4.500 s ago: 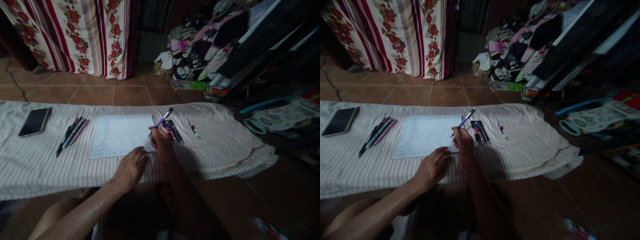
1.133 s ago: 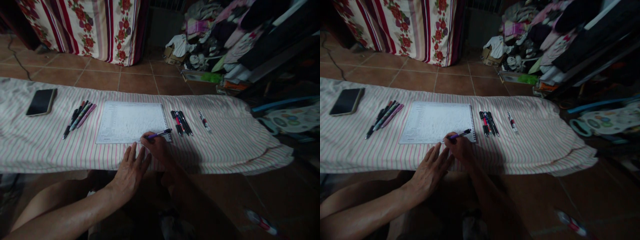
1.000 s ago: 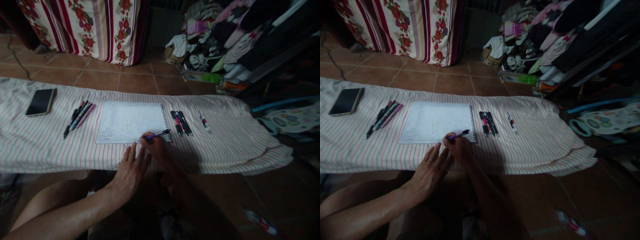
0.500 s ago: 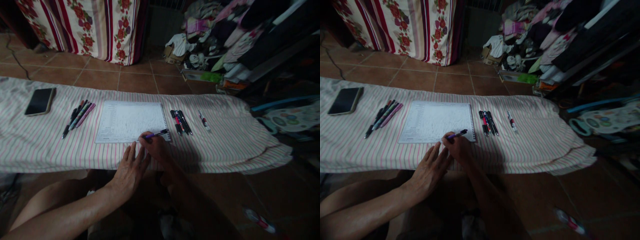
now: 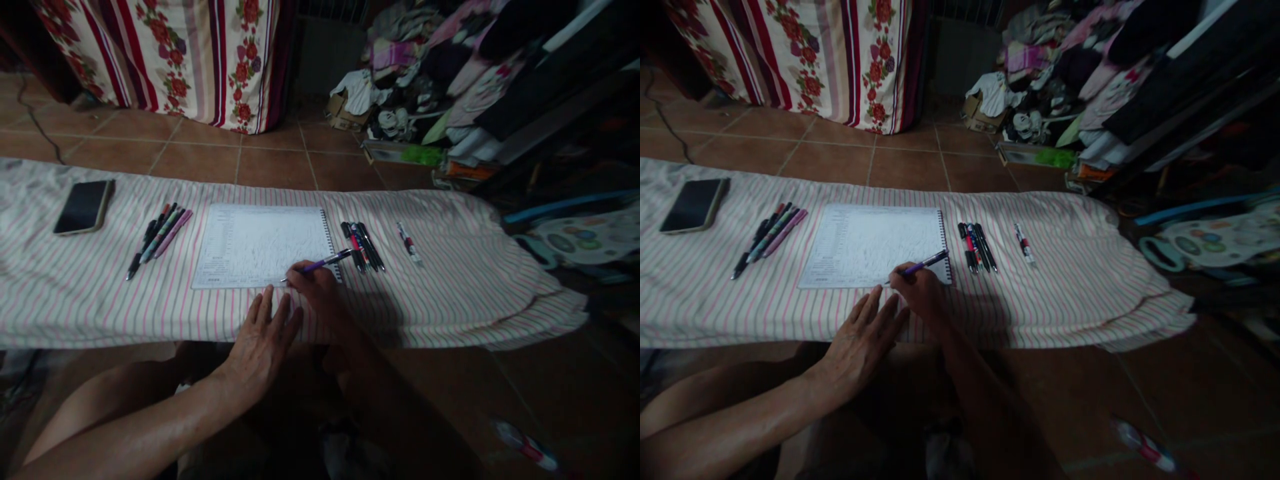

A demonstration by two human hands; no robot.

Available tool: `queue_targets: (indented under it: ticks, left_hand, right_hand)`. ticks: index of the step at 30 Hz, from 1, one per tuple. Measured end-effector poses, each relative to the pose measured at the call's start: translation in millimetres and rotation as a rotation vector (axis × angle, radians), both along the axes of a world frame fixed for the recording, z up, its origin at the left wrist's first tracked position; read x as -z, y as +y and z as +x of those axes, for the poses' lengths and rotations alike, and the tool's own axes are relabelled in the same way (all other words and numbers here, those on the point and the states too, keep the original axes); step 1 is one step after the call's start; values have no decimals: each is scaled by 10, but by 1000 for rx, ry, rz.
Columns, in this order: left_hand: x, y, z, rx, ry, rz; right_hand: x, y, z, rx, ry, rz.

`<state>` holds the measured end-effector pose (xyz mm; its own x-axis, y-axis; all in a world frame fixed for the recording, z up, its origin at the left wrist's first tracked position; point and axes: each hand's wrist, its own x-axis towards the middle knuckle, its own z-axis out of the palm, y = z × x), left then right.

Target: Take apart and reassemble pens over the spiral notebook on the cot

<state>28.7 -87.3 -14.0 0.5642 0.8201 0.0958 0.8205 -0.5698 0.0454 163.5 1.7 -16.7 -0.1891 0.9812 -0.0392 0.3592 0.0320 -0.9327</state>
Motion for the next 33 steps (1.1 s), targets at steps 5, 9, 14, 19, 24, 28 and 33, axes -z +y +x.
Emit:
queue_targets:
  ticks: [5,9,14,19,24,28,33]
  left_hand:
    - [-24,2,-1,-5,8,-35]
    - [-48,15,-12,-11,-5,-62]
    - [-14,-46,-64,-4,-45,-4]
    - [16,-266,-177,18,-211,152]
    - [-31,-714,-361,-54,-407,130]
    - [-56,-1096,-496,-117,-518,-4]
    - [-230,-1363,-540,-317,-863,-276]
  right_hand:
    - [40,34,30,117,265,-90]
    - [-10,75,30,226,391,-49]
    - [-110,104,98,291,502,14]
    - [-287,-65,175,344,344,107]
    - [-521,-515,67,222,384,6]
    - [-662,-989,-37,177,507,-42]
    - [-793,-1497,-104,191,698,-153]
